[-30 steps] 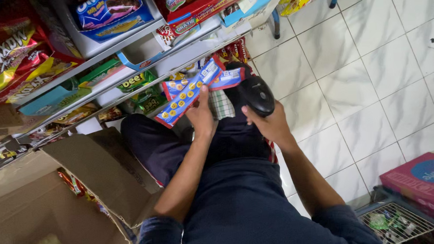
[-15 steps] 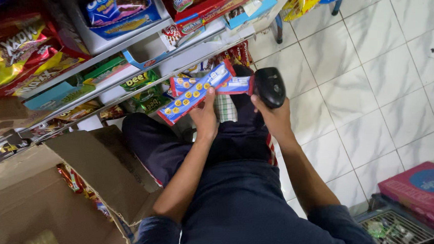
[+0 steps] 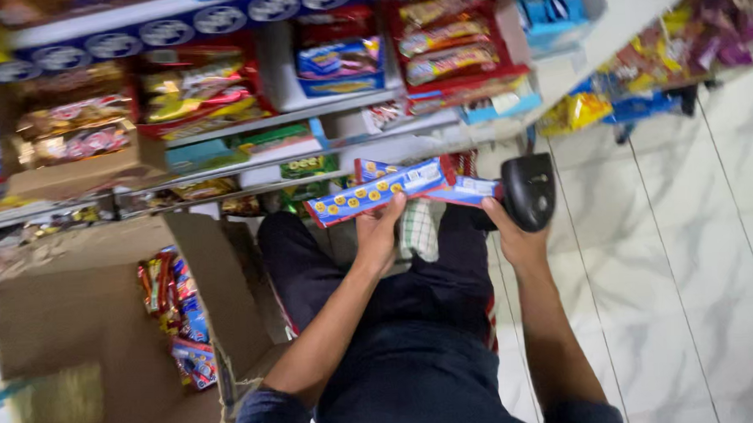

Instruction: The person takes snack packages out of a cardboard box, scans them using a handheld barcode scanner, and places some onto the store shelves.

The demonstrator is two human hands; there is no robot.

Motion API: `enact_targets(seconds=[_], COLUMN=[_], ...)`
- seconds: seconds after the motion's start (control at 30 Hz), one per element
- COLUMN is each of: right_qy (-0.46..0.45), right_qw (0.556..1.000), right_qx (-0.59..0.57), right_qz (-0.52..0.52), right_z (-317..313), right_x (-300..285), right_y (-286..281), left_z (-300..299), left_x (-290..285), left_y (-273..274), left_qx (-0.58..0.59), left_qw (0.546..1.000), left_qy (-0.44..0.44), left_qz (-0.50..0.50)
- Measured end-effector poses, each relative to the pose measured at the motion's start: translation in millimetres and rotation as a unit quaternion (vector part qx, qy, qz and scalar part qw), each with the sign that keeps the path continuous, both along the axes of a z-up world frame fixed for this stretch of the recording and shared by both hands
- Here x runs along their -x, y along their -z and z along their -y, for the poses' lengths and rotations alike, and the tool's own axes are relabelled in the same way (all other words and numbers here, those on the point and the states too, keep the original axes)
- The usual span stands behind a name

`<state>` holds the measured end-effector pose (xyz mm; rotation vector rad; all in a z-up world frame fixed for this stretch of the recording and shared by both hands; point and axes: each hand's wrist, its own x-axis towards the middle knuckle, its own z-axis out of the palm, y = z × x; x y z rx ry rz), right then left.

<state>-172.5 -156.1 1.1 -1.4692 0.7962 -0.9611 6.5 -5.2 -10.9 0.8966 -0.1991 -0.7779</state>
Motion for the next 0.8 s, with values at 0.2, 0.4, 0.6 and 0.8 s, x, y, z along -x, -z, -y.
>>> enact_targets(seconds=[0.2, 0.4, 0.6, 0.8], right_qy=[-0.093, -0.042, -0.029, -0.139], right_qw=[0.994, 0.957, 0.876, 0.831], right_qx=[0.059, 0.273, 0.386, 0.499], right_qz=[0.015, 0.091, 0.289, 0.203], right_z=[18.1, 29.2, 7.8, 5.7], right_x=[-6.8, -16.3, -58.4, -100.1], right_y=[-30.6, -124.2, -215.8, -275.4], left_z=[-28.9, -59.7, -57.4, -28.7], left_x=[-28.9, -61.4, -87.1, -112.3], left_y=[-54.2, -108.7, -163.0, -227.9], left_qx=[-0.036, -0.069, -0.068, -0.102], left_qw=[0.995, 0.989, 0.968, 0.940], left_qy=[0.002, -0.068, 0.018, 0.036], left_qz=[0.089, 0.107, 0.243, 0.322])
